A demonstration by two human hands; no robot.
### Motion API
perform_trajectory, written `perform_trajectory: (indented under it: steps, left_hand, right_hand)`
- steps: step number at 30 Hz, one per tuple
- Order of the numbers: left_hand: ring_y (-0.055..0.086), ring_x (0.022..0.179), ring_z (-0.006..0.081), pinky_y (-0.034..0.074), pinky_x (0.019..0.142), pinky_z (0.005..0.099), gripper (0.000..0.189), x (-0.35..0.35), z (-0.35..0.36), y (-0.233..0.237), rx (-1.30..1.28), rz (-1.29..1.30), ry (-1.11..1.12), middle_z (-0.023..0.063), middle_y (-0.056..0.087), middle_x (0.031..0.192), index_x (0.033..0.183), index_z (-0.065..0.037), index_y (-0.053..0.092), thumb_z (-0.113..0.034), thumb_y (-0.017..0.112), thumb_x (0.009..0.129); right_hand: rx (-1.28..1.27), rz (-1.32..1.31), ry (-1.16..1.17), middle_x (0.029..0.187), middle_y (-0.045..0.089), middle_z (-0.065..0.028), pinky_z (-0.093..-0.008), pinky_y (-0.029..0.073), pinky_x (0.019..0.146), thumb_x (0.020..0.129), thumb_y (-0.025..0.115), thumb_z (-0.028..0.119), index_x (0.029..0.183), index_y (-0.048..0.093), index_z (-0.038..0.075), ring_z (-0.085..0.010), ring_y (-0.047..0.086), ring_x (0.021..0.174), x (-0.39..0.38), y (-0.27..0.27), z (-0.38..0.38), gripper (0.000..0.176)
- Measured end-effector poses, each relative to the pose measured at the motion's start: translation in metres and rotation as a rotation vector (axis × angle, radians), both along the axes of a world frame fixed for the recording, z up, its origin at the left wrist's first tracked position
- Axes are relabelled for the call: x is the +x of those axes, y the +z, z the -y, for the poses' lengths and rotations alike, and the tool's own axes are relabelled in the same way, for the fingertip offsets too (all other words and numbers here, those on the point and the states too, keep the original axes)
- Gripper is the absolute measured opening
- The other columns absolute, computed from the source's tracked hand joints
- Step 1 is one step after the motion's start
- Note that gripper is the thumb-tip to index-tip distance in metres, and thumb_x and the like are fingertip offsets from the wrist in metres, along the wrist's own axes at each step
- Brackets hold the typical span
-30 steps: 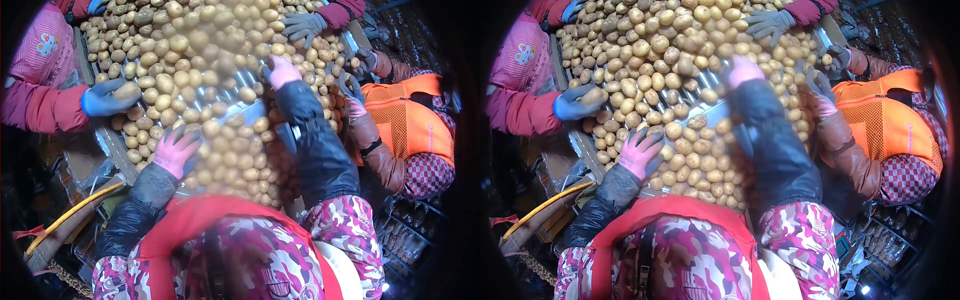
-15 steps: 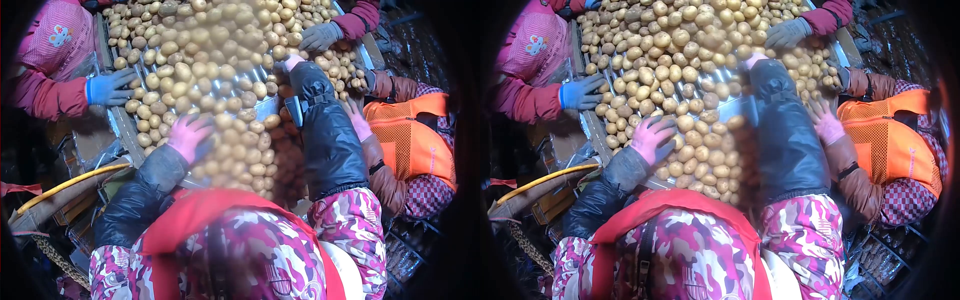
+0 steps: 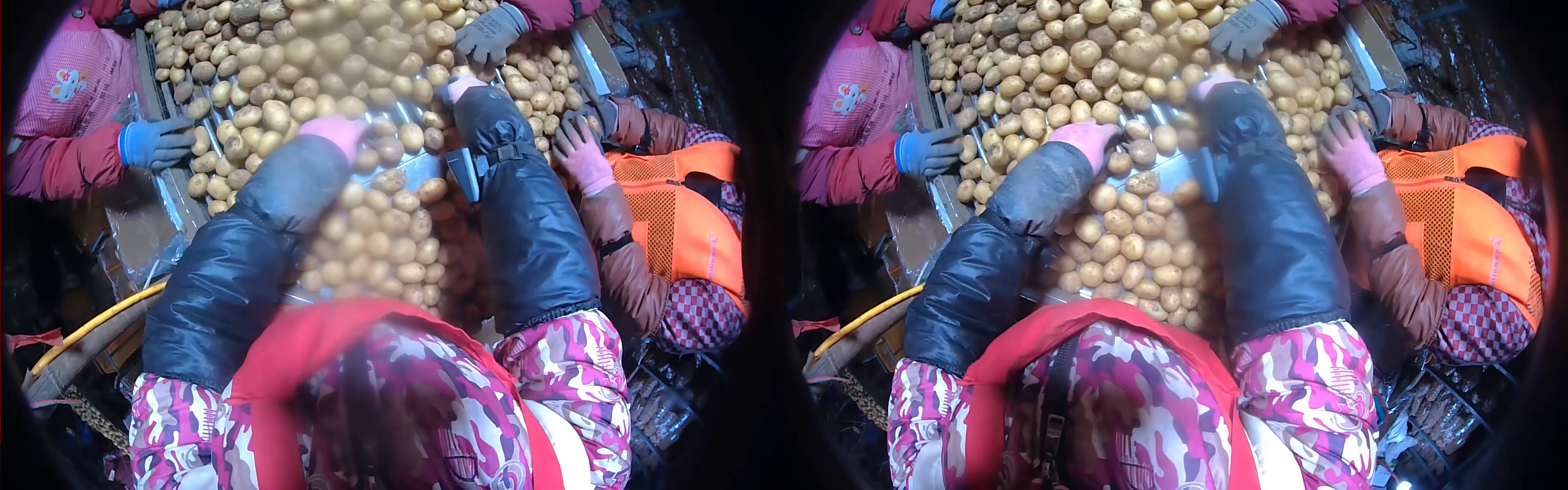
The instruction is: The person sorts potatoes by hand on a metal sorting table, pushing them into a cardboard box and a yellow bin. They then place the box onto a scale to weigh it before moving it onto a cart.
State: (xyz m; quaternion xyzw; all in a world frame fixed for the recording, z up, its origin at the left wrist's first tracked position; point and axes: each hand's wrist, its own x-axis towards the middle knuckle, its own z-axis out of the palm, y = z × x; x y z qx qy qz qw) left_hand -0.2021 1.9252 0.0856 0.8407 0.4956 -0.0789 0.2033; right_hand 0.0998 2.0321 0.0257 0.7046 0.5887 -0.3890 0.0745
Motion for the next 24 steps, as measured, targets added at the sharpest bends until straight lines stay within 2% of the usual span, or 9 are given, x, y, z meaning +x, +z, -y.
perform_trajectory:
  steps: [5, 7, 9, 11, 13, 15, 19, 22, 24]
  left_hand:
    - [0.067, 0.104, 0.0358, 0.056, 0.087, 0.0445, 0.029, -0.037, 0.048, 0.01, 0.097, 0.369, 0.148, 0.0134, 0.068, 0.113, 0.119, -0.017, 0.068, -0.017, 0.069, 0.09]
    - [0.067, 0.1, 0.0356, 0.055, 0.084, 0.0456, 0.027, -0.049, 0.065, 0.001, 0.104, 0.463, 0.061, 0.0128, 0.067, 0.108, 0.116, -0.015, 0.068, -0.013, 0.069, 0.089]
    - [0.066, 0.092, 0.0356, 0.054, 0.078, 0.0476, 0.022, -0.048, 0.088, 0.012, 0.094, 0.424, 0.036, 0.0117, 0.065, 0.098, 0.109, -0.012, 0.069, -0.009, 0.067, 0.087]
    - [0.064, 0.09, 0.0363, 0.053, 0.077, 0.048, 0.021, -0.051, 0.109, 0.002, 0.136, 0.383, -0.131, 0.0119, 0.063, 0.094, 0.108, -0.012, 0.07, -0.009, 0.067, 0.087]
    - [0.064, 0.092, 0.0372, 0.053, 0.079, 0.0481, 0.022, -0.052, 0.114, 0.01, 0.111, 0.426, -0.129, 0.0129, 0.064, 0.097, 0.108, -0.012, 0.07, -0.012, 0.069, 0.086]
    - [0.063, 0.092, 0.0381, 0.053, 0.08, 0.049, 0.023, -0.055, 0.119, 0.014, 0.063, 0.452, -0.094, 0.0137, 0.065, 0.098, 0.108, -0.011, 0.07, -0.012, 0.069, 0.085]
    - [0.065, 0.081, 0.0219, 0.053, 0.068, 0.0355, 0.031, -0.055, 0.129, 0.033, -0.177, 0.652, 0.151, 0.0085, 0.069, 0.106, 0.126, -0.013, 0.069, -0.021, 0.068, 0.097]
    - [0.061, 0.075, 0.0124, 0.049, 0.062, 0.0259, 0.036, -0.048, 0.13, 0.055, -1.207, 1.058, 0.877, 0.004, 0.066, 0.108, 0.136, -0.007, 0.062, -0.017, 0.064, 0.101]
    - [0.06, 0.08, 0.0116, 0.049, 0.066, 0.0246, 0.032, -0.063, 0.136, 0.04, -1.29, 1.107, 0.783, 0.0041, 0.066, 0.109, 0.133, -0.005, 0.062, -0.015, 0.06, 0.102]
  right_hand:
    - [0.29, -0.045, 0.104, 0.102, 0.076, -0.013, -0.0348, 0.055, 0.086, 0.09, 0.073, 0.04, 0.115, 0.075, 0.006, -0.0228, 0.072, 0.097, 0.003, 0.016, 0.05, 0.042]
    - [0.4, -0.298, -0.128, 0.103, 0.076, -0.0135, -0.0342, 0.056, 0.088, 0.089, 0.076, 0.037, 0.122, 0.071, 0.006, -0.0222, 0.072, 0.097, 0.004, 0.005, 0.084, 0.045]
    - [0.392, -0.308, -0.196, 0.116, 0.073, -0.0189, -0.0395, 0.053, 0.096, 0.09, 0.071, 0.044, 0.128, 0.068, 0.01, -0.0311, 0.069, 0.11, -0.009, 0.021, 0.118, 0.052]
    - [0.477, -0.385, -0.163, 0.114, 0.074, -0.0139, -0.0366, 0.055, 0.094, 0.093, 0.071, 0.039, 0.129, 0.067, 0.008, -0.0285, 0.071, 0.106, -0.015, 0.014, 0.14, 0.048]
    - [0.542, -0.567, -0.341, 0.096, 0.072, -0.0067, -0.0275, 0.055, 0.066, 0.094, 0.077, 0.022, 0.124, 0.07, 0.006, -0.013, 0.068, 0.079, -0.035, 0.032, 0.161, 0.035]
    - [0.212, -1.056, -0.773, 0.082, 0.065, -0.0027, -0.0241, 0.047, 0.054, 0.097, 0.073, 0.027, 0.121, 0.07, 0.007, -0.0084, 0.061, 0.066, -0.048, 0.066, 0.184, 0.031]
    - [0.022, -1.252, -0.975, 0.084, 0.069, -0.0063, -0.0245, 0.047, 0.051, 0.099, 0.068, 0.026, 0.122, 0.066, 0.004, -0.0109, 0.06, 0.058, -0.062, 0.104, 0.223, 0.032]
    - [-0.008, -0.908, -0.427, 0.09, 0.072, -0.0092, -0.0275, 0.054, 0.058, 0.1, 0.067, 0.026, 0.136, 0.064, 0.006, -0.0111, 0.068, 0.072, -0.106, 0.122, 0.242, 0.041]
    - [0.239, -0.704, -0.157, 0.101, 0.074, -0.0131, -0.0334, 0.057, 0.07, 0.096, 0.071, 0.025, 0.139, 0.063, 0.011, -0.018, 0.071, 0.084, -0.126, 0.105, 0.246, 0.046]
